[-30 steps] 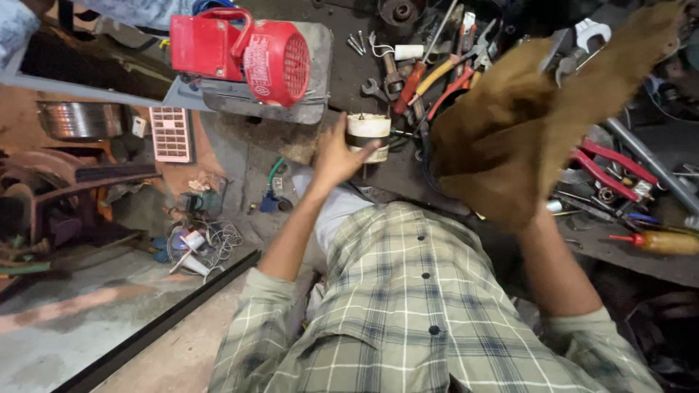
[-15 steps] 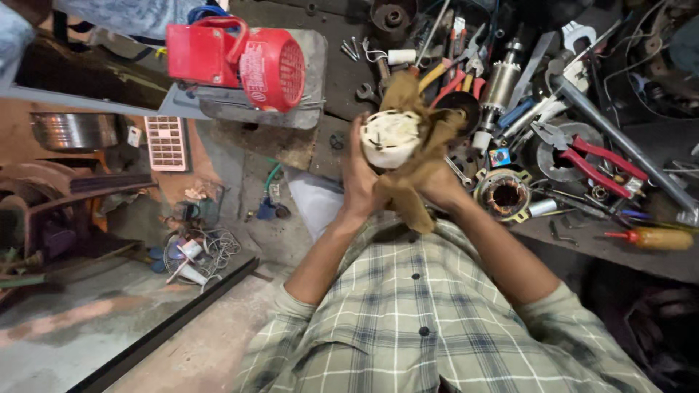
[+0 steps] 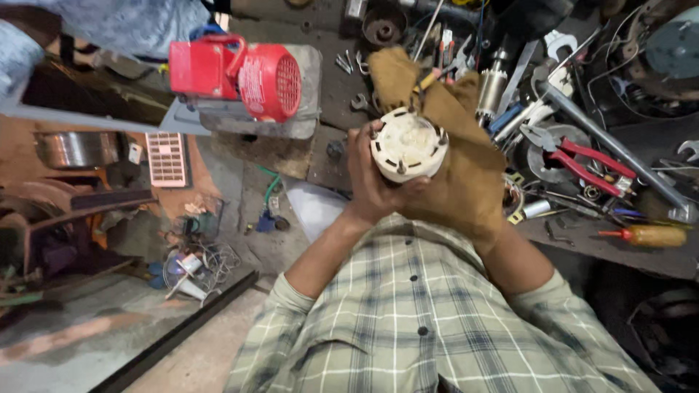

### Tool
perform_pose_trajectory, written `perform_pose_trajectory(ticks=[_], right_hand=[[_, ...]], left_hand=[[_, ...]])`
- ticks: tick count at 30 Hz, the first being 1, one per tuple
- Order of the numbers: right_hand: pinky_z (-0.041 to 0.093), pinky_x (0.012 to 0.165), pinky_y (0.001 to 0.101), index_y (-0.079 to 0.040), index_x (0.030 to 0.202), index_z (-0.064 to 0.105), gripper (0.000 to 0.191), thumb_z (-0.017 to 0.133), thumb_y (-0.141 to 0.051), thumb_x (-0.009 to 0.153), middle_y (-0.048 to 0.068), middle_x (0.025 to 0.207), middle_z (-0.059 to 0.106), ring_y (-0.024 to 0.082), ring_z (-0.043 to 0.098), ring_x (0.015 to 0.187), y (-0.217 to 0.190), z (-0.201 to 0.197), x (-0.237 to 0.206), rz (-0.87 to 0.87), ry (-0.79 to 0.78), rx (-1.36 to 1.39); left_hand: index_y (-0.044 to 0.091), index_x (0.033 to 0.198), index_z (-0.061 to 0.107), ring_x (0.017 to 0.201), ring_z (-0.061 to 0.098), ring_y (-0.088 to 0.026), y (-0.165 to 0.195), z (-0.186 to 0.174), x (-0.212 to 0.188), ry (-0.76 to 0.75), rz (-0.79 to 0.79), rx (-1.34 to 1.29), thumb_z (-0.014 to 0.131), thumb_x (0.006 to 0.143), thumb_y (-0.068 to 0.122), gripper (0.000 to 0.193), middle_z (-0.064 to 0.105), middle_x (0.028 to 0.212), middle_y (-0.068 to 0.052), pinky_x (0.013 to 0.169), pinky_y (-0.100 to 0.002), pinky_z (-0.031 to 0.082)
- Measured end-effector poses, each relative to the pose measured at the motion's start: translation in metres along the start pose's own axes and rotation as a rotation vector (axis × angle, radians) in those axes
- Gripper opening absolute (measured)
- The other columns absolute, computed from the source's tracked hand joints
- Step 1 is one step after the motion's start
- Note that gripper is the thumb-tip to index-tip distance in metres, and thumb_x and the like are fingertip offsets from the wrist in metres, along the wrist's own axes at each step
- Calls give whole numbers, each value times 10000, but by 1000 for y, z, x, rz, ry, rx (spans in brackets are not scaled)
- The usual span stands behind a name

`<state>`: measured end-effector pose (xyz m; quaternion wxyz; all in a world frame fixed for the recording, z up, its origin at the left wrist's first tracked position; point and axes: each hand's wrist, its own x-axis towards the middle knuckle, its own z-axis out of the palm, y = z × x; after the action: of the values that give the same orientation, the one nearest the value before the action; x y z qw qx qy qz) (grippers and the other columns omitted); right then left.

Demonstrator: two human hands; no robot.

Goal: The person works on a white cylindrical electrical component, using pliers to adjust wires and a cloth to wipe the surface. They rotate the component and use a hammer to tap it, then continue adjusting wires with pliers.

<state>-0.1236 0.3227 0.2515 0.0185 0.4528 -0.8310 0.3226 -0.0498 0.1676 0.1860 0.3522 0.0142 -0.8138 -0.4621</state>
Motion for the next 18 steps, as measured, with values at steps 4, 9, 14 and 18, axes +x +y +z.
perform_pose_trajectory(ticks=[4, 9, 14, 18], right_hand=[[547, 986, 337, -257, 1320, 637, 558, 759, -517, 842, 35, 1215, 706, 233, 685, 1102, -12, -36, 33, 413, -577, -247], [429, 1161, 432, -155, 1483, 441, 634, 690, -305, 919, 151, 1468, 504, 299, 483, 1385, -34, -12, 45, 70, 86, 604], [350, 1171, 529, -75, 1431, 412, 775, 762, -275, 768, 319, 1408, 420, 442, 408, 1359, -31, 45, 39, -147, 408, 153], [434, 1119, 474, -34, 1413, 477, 921, 900, -325, 648, 187, 1372, 563, 321, 536, 1311, 18, 59, 25, 145, 105, 364]], left_hand=[[9, 1410, 355, 1172, 546, -284, -1, 6, -11, 88, 47, -42, 835, 817, 561, 942, 480, 1267, -159, 1013, -421, 482], [25, 1475, 320, 1292, 530, -233, -18, 23, -18, 236, -240, -361, 817, 913, 519, 899, 422, 1359, -126, 1108, -398, 498], [27, 1467, 399, 1252, 577, -255, -28, 13, 10, 402, -460, -825, 806, 885, 572, 894, 526, 1338, -156, 1131, -390, 502], [374, 1176, 542, 1203, 559, -231, -5, -30, 19, -79, 52, 349, 906, 602, 236, 693, 579, 1259, -37, 1055, -284, 495]])
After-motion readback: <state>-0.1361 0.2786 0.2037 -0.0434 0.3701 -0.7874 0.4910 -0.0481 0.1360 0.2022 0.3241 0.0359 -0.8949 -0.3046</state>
